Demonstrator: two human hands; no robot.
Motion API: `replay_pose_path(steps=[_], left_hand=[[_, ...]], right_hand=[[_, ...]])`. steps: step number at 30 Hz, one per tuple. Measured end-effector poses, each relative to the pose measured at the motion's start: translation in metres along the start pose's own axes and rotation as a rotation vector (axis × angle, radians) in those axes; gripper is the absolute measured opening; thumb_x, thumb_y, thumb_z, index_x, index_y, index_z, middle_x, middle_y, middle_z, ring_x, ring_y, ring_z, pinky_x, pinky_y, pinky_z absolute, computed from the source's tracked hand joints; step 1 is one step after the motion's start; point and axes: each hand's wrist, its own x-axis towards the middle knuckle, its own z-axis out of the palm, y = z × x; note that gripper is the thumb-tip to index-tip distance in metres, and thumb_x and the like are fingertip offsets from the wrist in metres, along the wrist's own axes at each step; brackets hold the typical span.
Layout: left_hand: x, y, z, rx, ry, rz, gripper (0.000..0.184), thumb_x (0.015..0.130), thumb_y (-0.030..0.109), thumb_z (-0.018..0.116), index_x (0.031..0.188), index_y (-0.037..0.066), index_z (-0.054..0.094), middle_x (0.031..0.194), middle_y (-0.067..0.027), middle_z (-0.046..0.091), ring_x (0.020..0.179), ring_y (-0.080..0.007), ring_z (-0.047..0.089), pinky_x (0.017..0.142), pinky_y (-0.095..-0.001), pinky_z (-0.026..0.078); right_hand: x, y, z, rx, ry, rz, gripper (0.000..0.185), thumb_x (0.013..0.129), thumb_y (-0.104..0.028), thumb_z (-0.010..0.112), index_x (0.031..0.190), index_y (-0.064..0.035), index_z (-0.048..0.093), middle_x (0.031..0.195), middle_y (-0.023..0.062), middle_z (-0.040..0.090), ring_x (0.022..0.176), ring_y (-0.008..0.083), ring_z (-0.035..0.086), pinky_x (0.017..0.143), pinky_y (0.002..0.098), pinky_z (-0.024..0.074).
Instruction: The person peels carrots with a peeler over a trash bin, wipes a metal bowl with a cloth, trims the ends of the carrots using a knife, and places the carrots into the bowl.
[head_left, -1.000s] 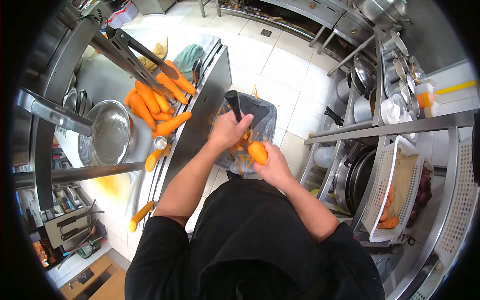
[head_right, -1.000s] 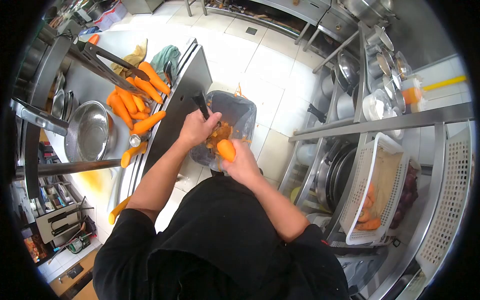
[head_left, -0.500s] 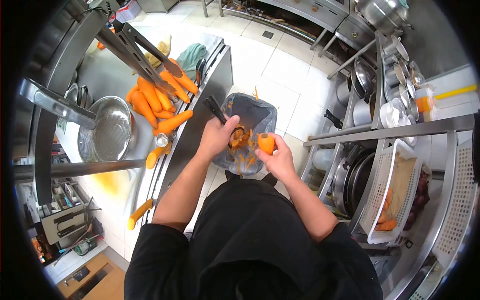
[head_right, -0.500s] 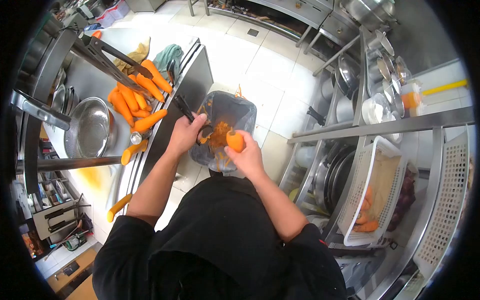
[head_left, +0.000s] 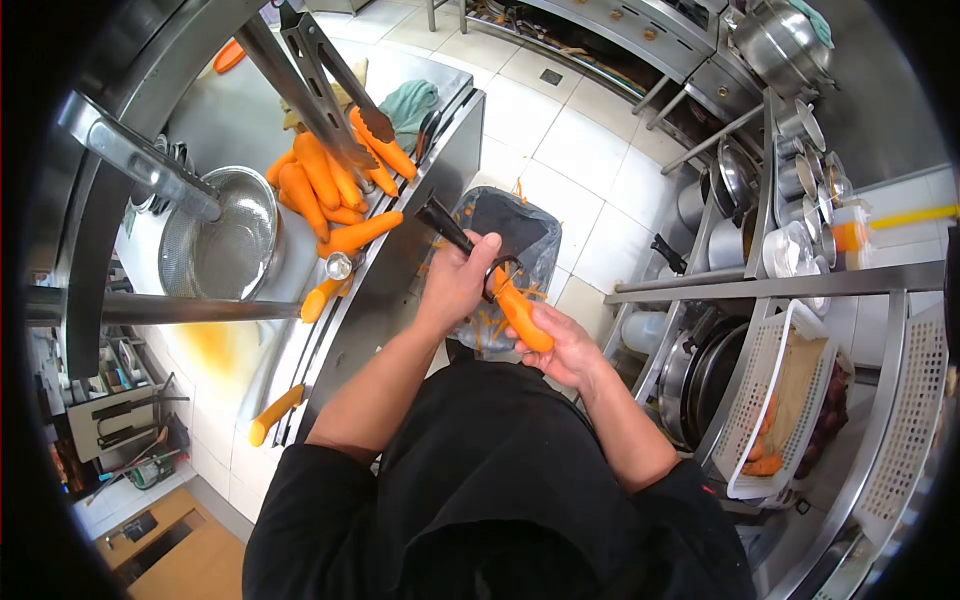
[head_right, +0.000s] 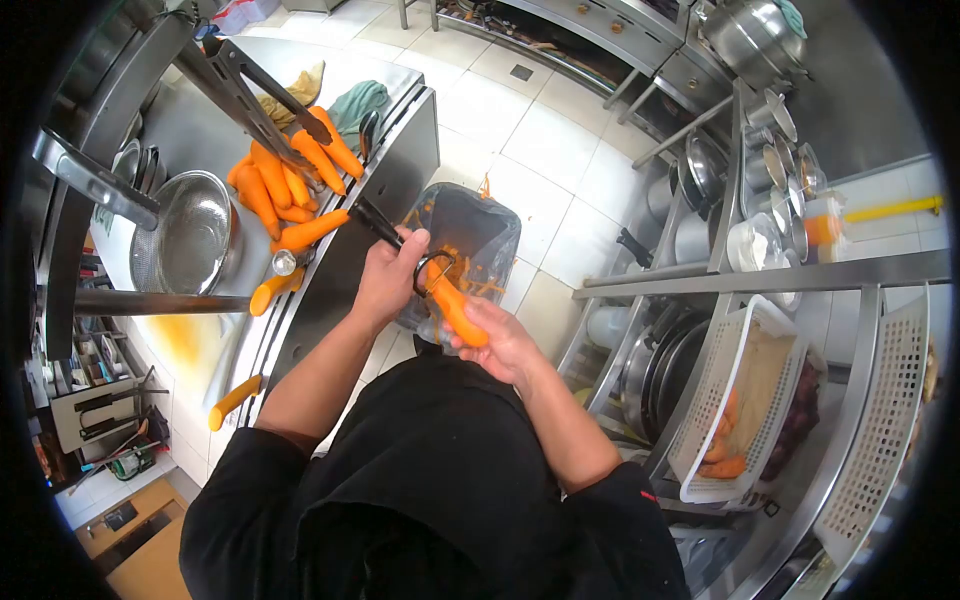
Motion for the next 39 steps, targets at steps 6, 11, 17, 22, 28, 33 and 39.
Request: replay_pose_path(steps=[6,11,17,22,28,33,39], left_hand=[[0.011,0.003,0.012,0.045,-0.113,-0.135,0.038,0.096,0.039,0.061,0.075,0.009,0.053,0.057,0.0011,0.053,0.049,-0.0082,0.049,0.046,-0.0269,0.039],[-0.004,-0.002,0.023,0.319,-0.208,0.064,0.033,0.096,0.029,0.060,0.073,0.006,0.054,0.059,-0.0004,0.055,0.050,-0.0078,0.050,0.049,-0.0265,0.042],[0.006,-0.015,0.019,0.534,-0.150,0.244,0.029,0.094,0.028,0.064,0.079,0.003,0.060,0.061,-0.0046,0.058,0.054,-0.0122,0.056,0.053,-0.0313,0.046],[0.040,-0.013,0.001,0.714,0.036,0.364,0.027,0.090,0.028,0.068,0.084,0.002,0.064,0.064,-0.0103,0.063,0.057,-0.0195,0.060,0.058,-0.0343,0.049],[0.000,0.036,0.010,0.264,-0.303,-0.142,0.035,0.097,0.034,0.057,0.075,0.007,0.055,0.059,0.0006,0.053,0.053,-0.0075,0.049,0.050,-0.0255,0.039],[0.001,-0.003,0.017,0.241,-0.210,-0.085,0.034,0.096,0.033,0.059,0.077,0.005,0.058,0.060,-0.0024,0.057,0.055,-0.0105,0.055,0.052,-0.0291,0.043],[0.063,-0.006,-0.006,0.545,0.129,0.209,0.034,0.092,0.033,0.066,0.078,0.002,0.062,0.066,-0.0136,0.063,0.062,-0.0255,0.063,0.061,-0.0371,0.049]], right_hand=[[0.001,0.004,0.006,0.059,0.024,0.019,0.036,0.100,-0.037,0.043,0.115,-0.0069,0.055,0.090,0.0079,0.063,0.062,0.0184,0.058,0.055,0.0306,0.0458],[-0.001,0.002,0.011,0.112,0.081,-0.046,0.038,0.102,-0.038,0.035,0.113,-0.0068,0.055,0.087,0.0090,0.062,0.058,0.0182,0.055,0.051,0.0303,0.0409],[-0.006,0.010,0.012,0.175,0.036,-0.024,0.036,0.103,-0.037,0.035,0.116,-0.0085,0.051,0.085,0.0086,0.059,0.055,0.0164,0.050,0.051,0.0305,0.0386],[-0.008,0.008,0.010,0.146,0.061,-0.054,0.035,0.102,-0.038,0.035,0.118,-0.0095,0.049,0.086,0.0082,0.058,0.059,0.0171,0.051,0.052,0.0300,0.0390],[-0.007,-0.005,0.008,0.172,0.061,-0.152,0.034,0.102,-0.036,0.035,0.118,-0.0094,0.049,0.086,0.0085,0.058,0.062,0.0182,0.052,0.056,0.0302,0.0410],[-0.002,0.001,0.007,0.173,0.026,-0.097,0.036,0.102,-0.037,0.035,0.117,-0.0080,0.050,0.086,0.0087,0.058,0.063,0.0178,0.053,0.057,0.0307,0.0420],[-0.003,0.007,-0.002,0.253,-0.126,-0.048,0.039,0.102,-0.041,0.037,0.115,-0.0072,0.052,0.089,0.0087,0.060,0.066,0.0176,0.055,0.059,0.0315,0.0438]])
